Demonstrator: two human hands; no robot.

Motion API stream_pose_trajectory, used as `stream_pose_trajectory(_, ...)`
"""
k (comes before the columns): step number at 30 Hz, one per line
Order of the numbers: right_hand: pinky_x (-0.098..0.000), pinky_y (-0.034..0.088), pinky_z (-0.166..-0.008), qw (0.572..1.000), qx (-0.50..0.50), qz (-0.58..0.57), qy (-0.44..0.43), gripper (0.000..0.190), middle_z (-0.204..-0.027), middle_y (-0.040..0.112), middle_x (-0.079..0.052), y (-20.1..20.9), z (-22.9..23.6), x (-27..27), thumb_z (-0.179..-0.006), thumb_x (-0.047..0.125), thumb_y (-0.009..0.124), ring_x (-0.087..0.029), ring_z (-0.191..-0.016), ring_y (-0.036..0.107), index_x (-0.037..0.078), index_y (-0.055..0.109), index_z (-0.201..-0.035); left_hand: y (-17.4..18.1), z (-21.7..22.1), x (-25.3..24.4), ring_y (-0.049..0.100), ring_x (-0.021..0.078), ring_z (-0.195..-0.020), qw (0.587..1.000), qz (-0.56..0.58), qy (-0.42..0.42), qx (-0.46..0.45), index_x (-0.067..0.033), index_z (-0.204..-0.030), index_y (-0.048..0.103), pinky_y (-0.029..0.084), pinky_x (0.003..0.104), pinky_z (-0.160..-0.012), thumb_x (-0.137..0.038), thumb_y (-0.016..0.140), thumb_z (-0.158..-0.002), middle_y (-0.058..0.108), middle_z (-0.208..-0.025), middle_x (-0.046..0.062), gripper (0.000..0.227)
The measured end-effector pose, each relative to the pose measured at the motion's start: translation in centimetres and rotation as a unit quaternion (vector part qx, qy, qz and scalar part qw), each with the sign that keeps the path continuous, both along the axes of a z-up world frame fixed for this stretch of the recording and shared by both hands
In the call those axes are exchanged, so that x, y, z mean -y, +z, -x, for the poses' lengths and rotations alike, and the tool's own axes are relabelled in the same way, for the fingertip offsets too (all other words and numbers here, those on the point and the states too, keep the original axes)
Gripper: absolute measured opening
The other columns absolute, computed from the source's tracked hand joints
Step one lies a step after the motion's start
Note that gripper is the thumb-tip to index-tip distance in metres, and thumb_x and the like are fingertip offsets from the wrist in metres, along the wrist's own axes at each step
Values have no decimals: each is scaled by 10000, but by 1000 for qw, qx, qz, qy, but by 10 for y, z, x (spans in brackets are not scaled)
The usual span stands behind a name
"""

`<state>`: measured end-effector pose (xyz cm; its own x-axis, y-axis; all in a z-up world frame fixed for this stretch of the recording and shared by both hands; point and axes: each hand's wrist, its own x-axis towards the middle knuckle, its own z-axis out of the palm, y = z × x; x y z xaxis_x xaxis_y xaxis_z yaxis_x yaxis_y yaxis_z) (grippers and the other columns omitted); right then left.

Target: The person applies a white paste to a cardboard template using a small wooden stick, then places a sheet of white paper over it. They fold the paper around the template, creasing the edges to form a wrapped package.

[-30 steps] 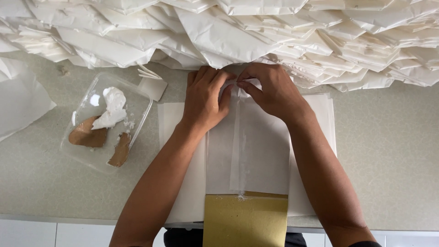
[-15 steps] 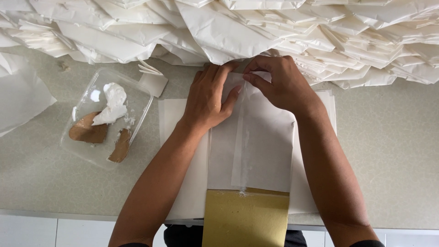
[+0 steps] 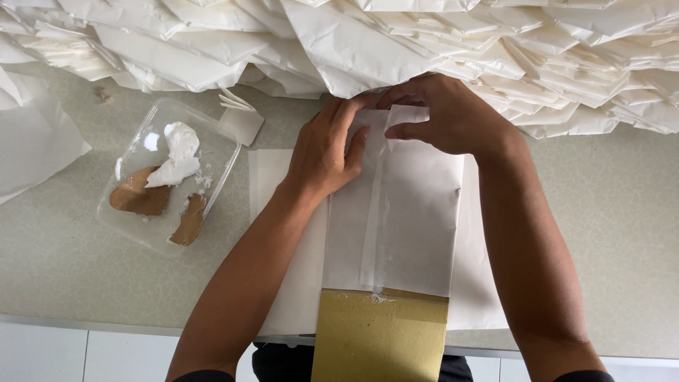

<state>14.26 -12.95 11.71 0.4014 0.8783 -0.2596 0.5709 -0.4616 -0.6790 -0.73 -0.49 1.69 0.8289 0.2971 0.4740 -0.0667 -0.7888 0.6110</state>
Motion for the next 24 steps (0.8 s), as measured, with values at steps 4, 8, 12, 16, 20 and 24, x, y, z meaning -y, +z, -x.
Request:
stream_pose_trajectory(4, -521, 445, -1090, 998, 29, 49, 22, 404, -1171, 699, -195, -7, -7, -3, -860, 182, 815, -387, -1285, 604, 65, 725, -1236, 3, 2, 1, 717, 317, -1030, 1000, 10, 0, 3, -125, -1323, 517, 608, 447, -877, -78, 608, -978, 596, -1113, 84, 360)
stream_pose_trajectory(8, -527, 452, -1088, 995, 17, 98, 24, 303, -1204, 724, -140, 4, -2, -7, -846, 191, 806, -370, -1294, 611, 140, 779, -1144, -3, 2, -1, 710, 328, -1083, 999, 29, -9, 25, -134, -1310, 531, 603, 456, -934, -78, 612, -980, 577, -1150, 72, 345)
stream_pose_trajectory(12, -386, 448, -1011, 982, 46, 176, 55, 521, -1338, 677, 20, 1, -12, -16, -830, 372, 766, -216, -1289, 570, 155, 670, -1294, 0, 2, 1, 667, 294, -1035, 996, 38, -17, 75, -69, -1262, 562, 585, 382, -718, -5, 608, -939, 608, -1200, 124, 332)
stream_pose_trajectory(16, -361, 456, -908, 968, 40, 243, 36, 508, -1311, 657, 43, 16, -3, -22, -837, 364, 749, -207, -1166, 574, 220, 648, -1313, 2, 3, 1, 666, 281, -972, 995, 40, -11, 88, -58, -1205, 583, 563, 374, -684, 10, 604, -927, 618, -1153, 112, 287)
stream_pose_trajectory(20, -372, 450, -901, 964, 43, 258, 44, 442, -1321, 623, 40, 16, -6, -24, -852, 388, 727, -220, -1127, 572, 241, 645, -1261, 6, 2, 0, 637, 288, -973, 993, 57, -11, 104, -46, -1176, 572, 537, 373, -650, 18, 570, -926, 595, -1129, 109, 259)
stream_pose_trajectory(24, -374, 435, -998, 962, 48, 263, 61, 582, -1424, 584, 43, 11, -9, -24, -837, 418, 708, -219, -1263, 539, 265, 596, -1387, 8, 4, 1, 632, 299, -993, 990, 70, -14, 119, -37, -1164, 571, 536, 368, -662, 46, 551, -935, 569, -1148, 131, 245)
